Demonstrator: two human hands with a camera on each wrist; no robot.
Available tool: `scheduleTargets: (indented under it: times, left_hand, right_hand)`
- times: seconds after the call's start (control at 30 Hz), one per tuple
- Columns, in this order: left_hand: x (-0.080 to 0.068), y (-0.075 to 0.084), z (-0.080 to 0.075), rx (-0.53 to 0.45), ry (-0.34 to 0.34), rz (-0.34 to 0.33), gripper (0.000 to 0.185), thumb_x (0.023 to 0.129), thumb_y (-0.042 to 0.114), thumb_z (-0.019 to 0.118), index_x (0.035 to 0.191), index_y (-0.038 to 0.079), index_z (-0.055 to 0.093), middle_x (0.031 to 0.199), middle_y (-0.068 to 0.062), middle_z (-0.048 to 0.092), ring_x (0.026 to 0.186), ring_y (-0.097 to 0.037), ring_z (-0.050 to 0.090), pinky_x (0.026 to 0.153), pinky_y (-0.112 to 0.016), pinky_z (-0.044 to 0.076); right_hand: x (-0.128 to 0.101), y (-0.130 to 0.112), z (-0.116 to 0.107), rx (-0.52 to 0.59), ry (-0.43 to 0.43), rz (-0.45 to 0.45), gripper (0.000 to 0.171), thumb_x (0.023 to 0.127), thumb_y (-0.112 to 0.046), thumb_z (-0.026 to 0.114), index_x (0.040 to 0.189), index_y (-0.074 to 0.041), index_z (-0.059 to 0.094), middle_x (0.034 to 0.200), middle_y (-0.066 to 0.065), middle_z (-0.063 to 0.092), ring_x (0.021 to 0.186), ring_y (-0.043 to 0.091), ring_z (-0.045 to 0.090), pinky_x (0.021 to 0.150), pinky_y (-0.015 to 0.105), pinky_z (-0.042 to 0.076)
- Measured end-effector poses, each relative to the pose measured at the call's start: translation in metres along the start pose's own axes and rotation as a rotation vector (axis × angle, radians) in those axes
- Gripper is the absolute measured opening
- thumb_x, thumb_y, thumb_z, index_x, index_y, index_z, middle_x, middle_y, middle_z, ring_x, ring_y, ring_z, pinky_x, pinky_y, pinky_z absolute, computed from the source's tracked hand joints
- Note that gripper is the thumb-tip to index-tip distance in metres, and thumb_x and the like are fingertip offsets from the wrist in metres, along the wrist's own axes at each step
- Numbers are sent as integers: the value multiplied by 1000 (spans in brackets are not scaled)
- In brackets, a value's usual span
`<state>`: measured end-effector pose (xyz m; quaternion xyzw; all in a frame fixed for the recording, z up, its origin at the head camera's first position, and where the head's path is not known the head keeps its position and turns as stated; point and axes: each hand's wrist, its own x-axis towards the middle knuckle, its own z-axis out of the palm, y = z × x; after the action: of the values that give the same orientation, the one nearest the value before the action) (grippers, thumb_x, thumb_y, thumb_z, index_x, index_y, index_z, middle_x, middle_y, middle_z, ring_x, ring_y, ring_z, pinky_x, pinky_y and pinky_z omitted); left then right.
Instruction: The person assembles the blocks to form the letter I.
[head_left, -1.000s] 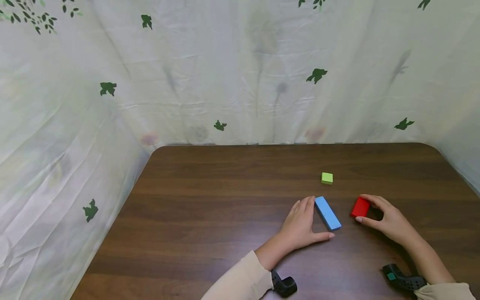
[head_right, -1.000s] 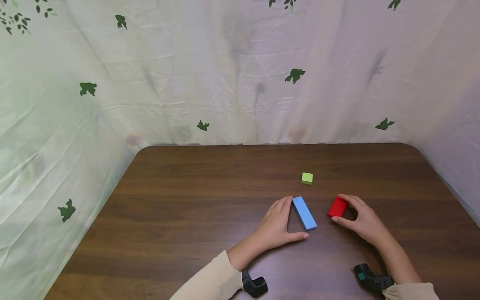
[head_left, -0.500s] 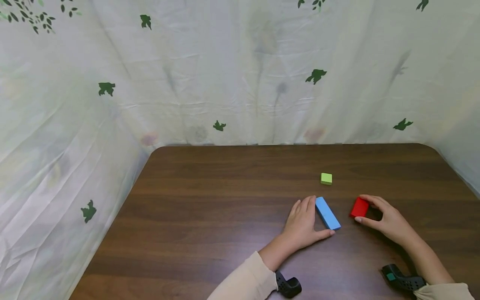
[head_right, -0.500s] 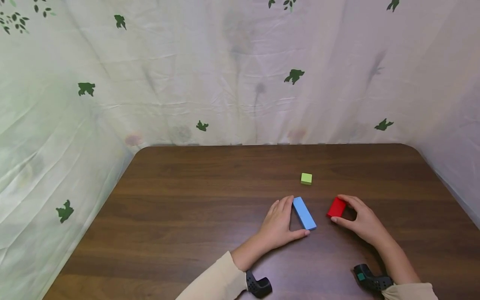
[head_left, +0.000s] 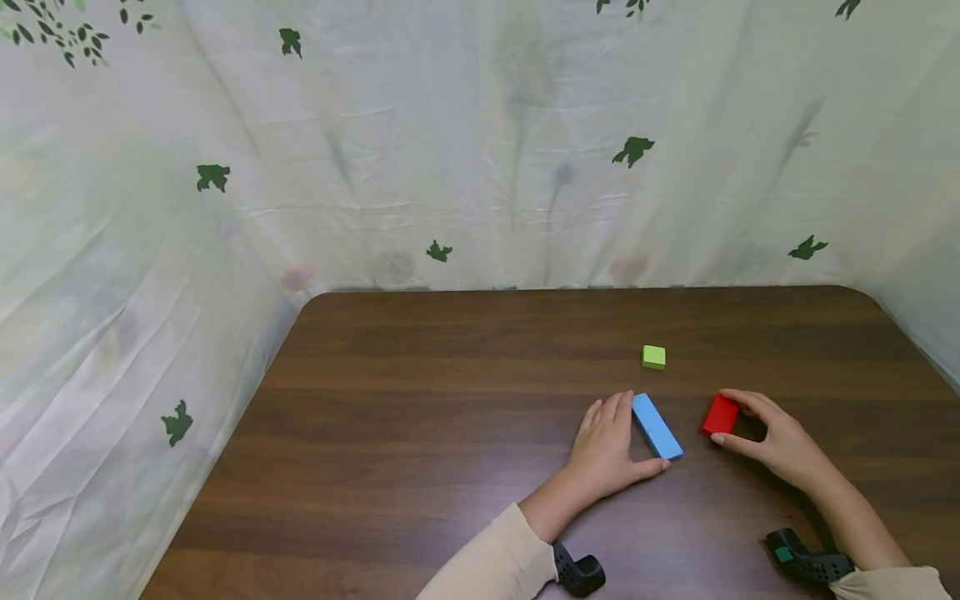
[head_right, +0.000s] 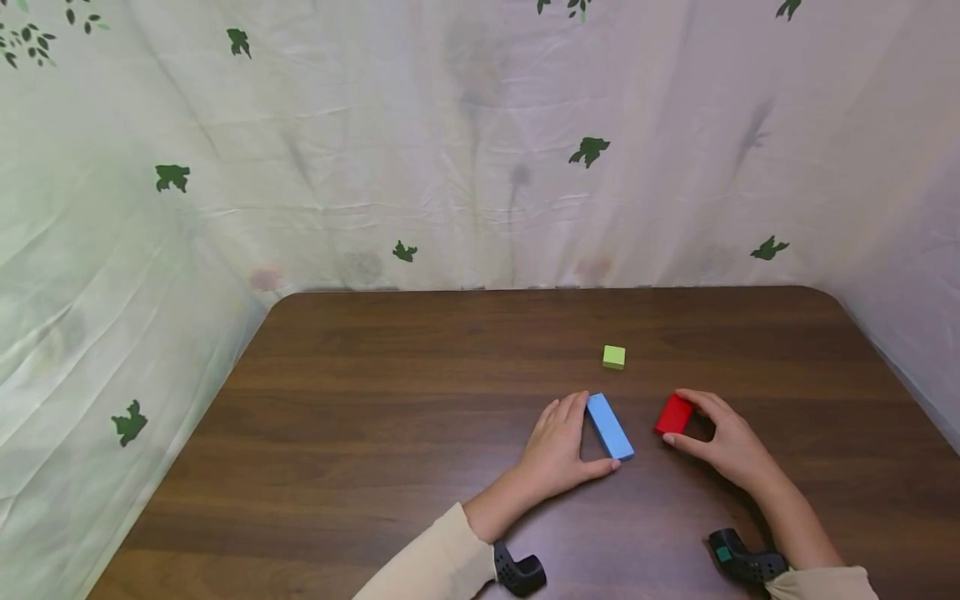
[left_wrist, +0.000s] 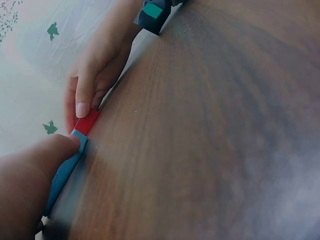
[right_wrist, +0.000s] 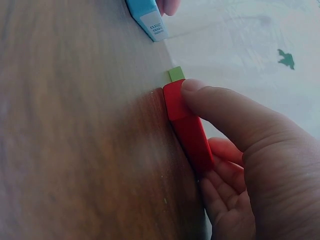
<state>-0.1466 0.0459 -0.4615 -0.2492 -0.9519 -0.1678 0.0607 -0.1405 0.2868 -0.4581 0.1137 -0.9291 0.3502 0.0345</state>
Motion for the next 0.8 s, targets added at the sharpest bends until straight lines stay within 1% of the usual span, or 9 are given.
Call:
scheduleTargets:
  times: [0.23,0.43,0.57,0.8]
  left_hand:
    - [0,0,-1,-17,20,2,91,61,64,51,128,8,23,123,0,32,114,-9,27,96,-30,16]
    - [0,0,-3,-63,37,11,90,62,62,52,128,8,23,124,0,31,115,-9,26,95,-28,18]
    - [0,0,-5,-87,61,37,90,62,61,53,128,7,22,125,0,31,115,-9,26,95,-27,20]
    - [-1,0,-9,-111,103,93,89,63,59,53,129,8,20,126,-1,30,116,-10,25,95,-26,19]
  right_hand:
    - [0,0,0,-6,-7,10,65,69,-33,65,122,-7,37,114,14,37,96,30,37,69,46,34]
    - [0,0,0,-2,-9,16,65,69,-34,64,122,-8,37,115,14,37,96,31,36,69,47,33]
    - [0,1,0,-3,-10,14,65,69,-34,64,123,-8,37,114,13,37,96,30,37,70,47,34]
    - [0,1,0,-4,-6,8,65,69,-33,64,122,-8,37,113,13,38,96,30,37,69,46,34]
